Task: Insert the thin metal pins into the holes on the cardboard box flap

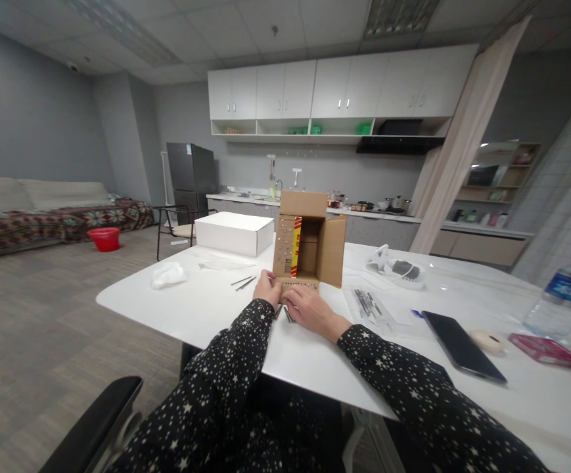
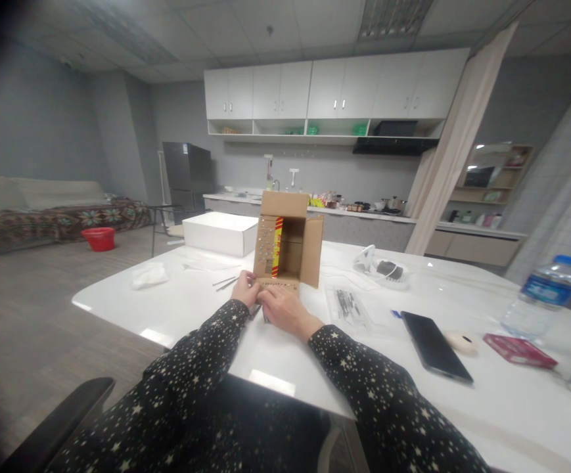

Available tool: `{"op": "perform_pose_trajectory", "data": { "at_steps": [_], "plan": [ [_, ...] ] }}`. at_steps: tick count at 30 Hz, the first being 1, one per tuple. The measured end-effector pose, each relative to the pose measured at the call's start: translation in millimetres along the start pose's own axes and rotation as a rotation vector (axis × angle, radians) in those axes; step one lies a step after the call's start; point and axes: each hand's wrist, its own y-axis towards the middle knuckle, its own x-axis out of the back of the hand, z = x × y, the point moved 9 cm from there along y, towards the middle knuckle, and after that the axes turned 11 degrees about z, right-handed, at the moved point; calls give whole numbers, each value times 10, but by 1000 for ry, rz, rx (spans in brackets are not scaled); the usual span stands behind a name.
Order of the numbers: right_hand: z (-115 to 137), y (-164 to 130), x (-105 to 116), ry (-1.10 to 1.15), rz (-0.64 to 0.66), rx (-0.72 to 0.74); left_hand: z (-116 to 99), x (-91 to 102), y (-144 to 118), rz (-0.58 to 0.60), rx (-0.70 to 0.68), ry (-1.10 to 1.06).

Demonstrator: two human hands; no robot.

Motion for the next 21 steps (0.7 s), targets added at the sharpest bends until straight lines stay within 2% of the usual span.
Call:
{"op": "perform_pose_trajectory", "data": {
  "at_steps": [15,21],
  "plan": [
    [91,-5,-32,160,49,63,27,-32,27,8,23,-10],
    [93,-12,-75,157,87,62,41,-38,27,2,28,-9]
  ]
}}
